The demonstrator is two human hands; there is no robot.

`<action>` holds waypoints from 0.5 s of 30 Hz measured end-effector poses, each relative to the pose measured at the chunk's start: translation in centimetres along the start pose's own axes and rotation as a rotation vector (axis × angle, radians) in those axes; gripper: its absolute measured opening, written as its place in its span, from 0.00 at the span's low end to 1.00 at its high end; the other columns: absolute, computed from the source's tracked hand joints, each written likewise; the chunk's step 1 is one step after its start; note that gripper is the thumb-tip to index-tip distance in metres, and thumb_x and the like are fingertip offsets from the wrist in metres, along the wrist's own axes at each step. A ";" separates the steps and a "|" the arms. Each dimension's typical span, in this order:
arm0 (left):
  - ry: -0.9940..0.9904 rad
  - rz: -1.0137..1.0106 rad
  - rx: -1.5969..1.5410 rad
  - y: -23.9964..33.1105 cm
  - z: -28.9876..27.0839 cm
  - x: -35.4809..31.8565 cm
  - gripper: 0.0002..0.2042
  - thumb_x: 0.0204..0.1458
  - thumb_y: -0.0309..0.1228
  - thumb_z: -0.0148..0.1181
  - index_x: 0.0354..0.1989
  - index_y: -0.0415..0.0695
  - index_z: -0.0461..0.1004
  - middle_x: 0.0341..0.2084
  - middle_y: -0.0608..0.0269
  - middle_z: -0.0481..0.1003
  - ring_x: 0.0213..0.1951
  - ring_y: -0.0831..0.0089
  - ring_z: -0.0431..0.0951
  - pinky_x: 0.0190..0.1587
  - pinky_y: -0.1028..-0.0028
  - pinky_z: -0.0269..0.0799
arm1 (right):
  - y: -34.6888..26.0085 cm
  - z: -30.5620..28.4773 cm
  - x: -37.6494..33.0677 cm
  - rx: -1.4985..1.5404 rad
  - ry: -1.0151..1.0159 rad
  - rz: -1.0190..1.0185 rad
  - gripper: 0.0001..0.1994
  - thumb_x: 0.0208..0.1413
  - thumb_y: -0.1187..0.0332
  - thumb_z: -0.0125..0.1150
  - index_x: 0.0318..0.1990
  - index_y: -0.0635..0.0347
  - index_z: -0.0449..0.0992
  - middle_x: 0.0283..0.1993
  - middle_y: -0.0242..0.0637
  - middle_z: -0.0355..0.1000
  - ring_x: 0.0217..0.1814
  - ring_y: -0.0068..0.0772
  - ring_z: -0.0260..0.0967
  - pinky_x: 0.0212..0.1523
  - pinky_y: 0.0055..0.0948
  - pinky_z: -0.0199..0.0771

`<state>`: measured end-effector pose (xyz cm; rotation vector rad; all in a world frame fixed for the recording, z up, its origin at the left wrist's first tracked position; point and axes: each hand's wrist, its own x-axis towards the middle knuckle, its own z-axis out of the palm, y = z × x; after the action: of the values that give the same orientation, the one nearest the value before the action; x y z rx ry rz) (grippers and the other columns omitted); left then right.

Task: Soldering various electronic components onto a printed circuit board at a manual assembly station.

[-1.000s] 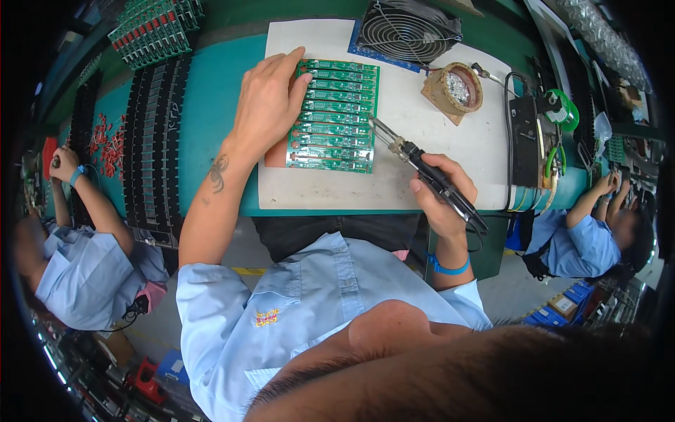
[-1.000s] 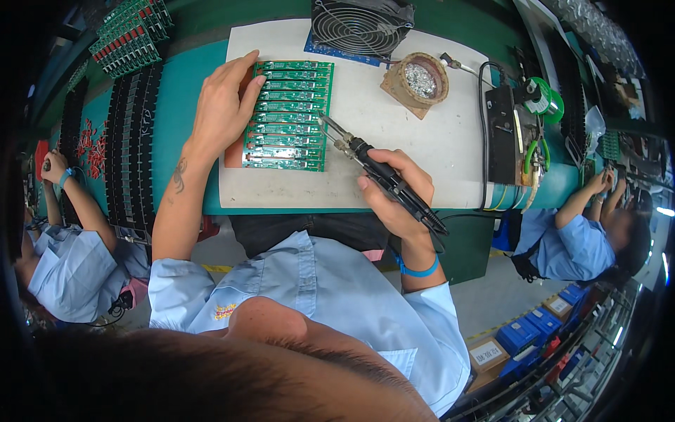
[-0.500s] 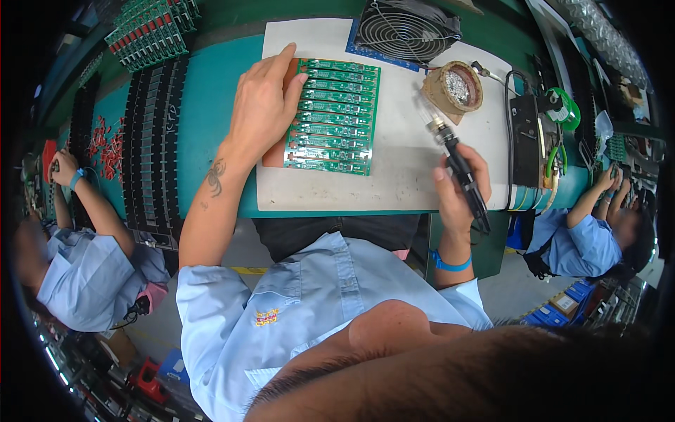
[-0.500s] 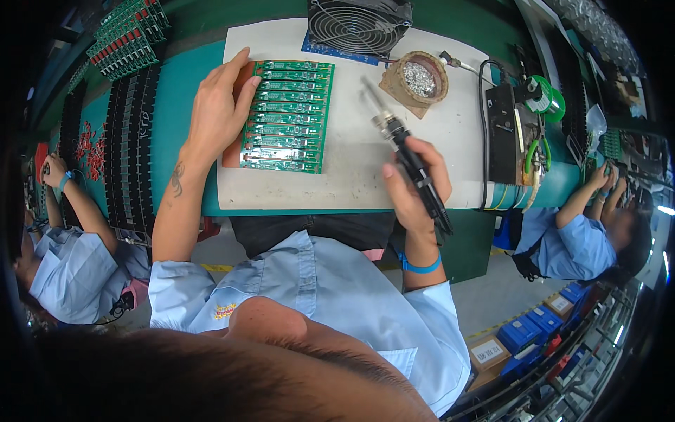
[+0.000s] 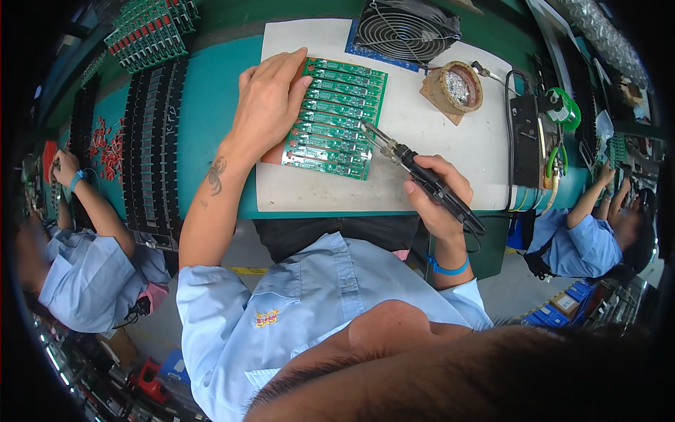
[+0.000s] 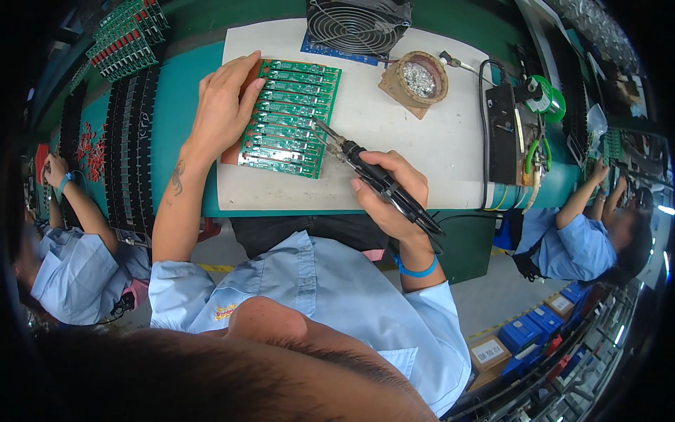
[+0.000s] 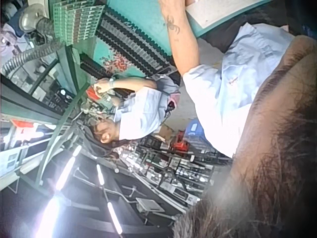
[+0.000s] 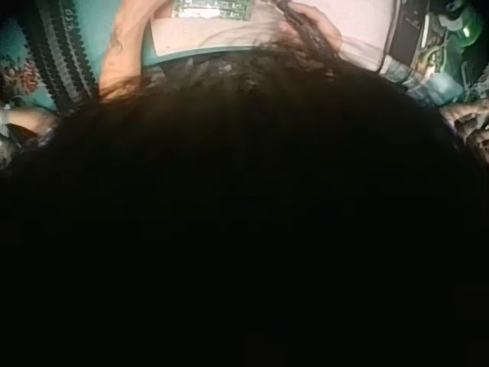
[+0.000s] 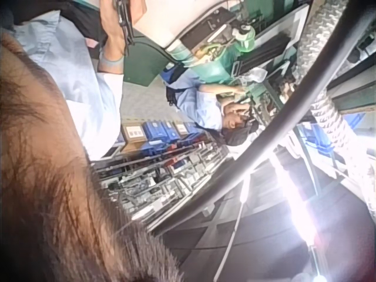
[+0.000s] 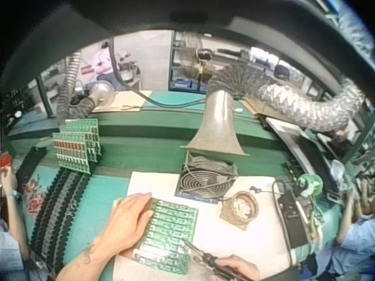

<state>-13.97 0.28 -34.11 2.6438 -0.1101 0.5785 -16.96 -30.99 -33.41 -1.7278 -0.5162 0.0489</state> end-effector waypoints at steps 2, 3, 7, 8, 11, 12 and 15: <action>0.002 -0.001 0.002 0.0 0.0 0.1 0.18 0.62 0.29 0.60 0.60 0.40 0.74 0.53 0.56 0.79 0.56 0.62 0.77 0.61 0.58 0.63 | 0.1 0.0 0.1 -0.003 -0.006 -0.003 0.19 0.45 0.81 0.70 0.48 0.69 0.78 0.36 0.41 0.78 0.32 0.29 0.71 0.35 0.22 0.70; 0.001 -0.001 0.001 0.0 0.1 0.1 0.18 0.62 0.29 0.60 0.60 0.40 0.74 0.53 0.56 0.79 0.56 0.62 0.77 0.61 0.58 0.63 | 0.1 -0.1 0.1 -0.011 -0.008 -0.005 0.20 0.44 0.81 0.70 0.48 0.69 0.78 0.36 0.41 0.78 0.32 0.28 0.71 0.35 0.22 0.70; -0.004 -0.004 0.000 0.0 0.0 0.0 0.18 0.62 0.29 0.60 0.59 0.40 0.75 0.53 0.56 0.79 0.56 0.62 0.77 0.61 0.58 0.63 | -0.1 -0.1 0.3 -0.033 -0.014 -0.008 0.20 0.44 0.81 0.70 0.48 0.69 0.78 0.37 0.41 0.78 0.32 0.28 0.72 0.35 0.22 0.70; -0.003 -0.003 0.000 0.0 0.0 0.0 0.18 0.62 0.30 0.60 0.59 0.40 0.75 0.53 0.56 0.79 0.56 0.62 0.77 0.61 0.58 0.63 | -0.2 0.0 0.3 -0.029 -0.012 0.000 0.20 0.44 0.81 0.70 0.48 0.68 0.79 0.36 0.40 0.78 0.31 0.28 0.71 0.35 0.22 0.70; -0.006 -0.008 0.000 0.0 0.0 0.0 0.18 0.62 0.30 0.60 0.59 0.41 0.75 0.53 0.56 0.79 0.56 0.62 0.77 0.61 0.58 0.62 | -0.4 0.0 0.4 -0.028 0.002 0.005 0.19 0.44 0.80 0.71 0.48 0.67 0.80 0.35 0.40 0.78 0.31 0.28 0.70 0.34 0.23 0.69; 0.003 -0.001 0.004 0.0 0.0 0.0 0.18 0.62 0.30 0.60 0.59 0.41 0.75 0.53 0.56 0.79 0.56 0.62 0.77 0.61 0.58 0.62 | -0.4 0.0 0.5 -0.019 -0.006 0.021 0.19 0.44 0.80 0.71 0.48 0.66 0.80 0.35 0.39 0.78 0.30 0.28 0.70 0.34 0.23 0.69; -0.004 -0.021 0.011 0.1 -0.1 0.1 0.18 0.62 0.30 0.60 0.59 0.41 0.75 0.53 0.56 0.79 0.56 0.62 0.77 0.61 0.58 0.61 | -0.6 0.0 0.6 -0.025 -0.009 0.033 0.19 0.44 0.80 0.71 0.48 0.66 0.80 0.35 0.39 0.78 0.30 0.28 0.70 0.34 0.23 0.68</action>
<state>-13.94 0.21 -34.00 2.6533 -0.0811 0.5684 -16.59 -30.74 -32.73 -1.7611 -0.4966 0.0740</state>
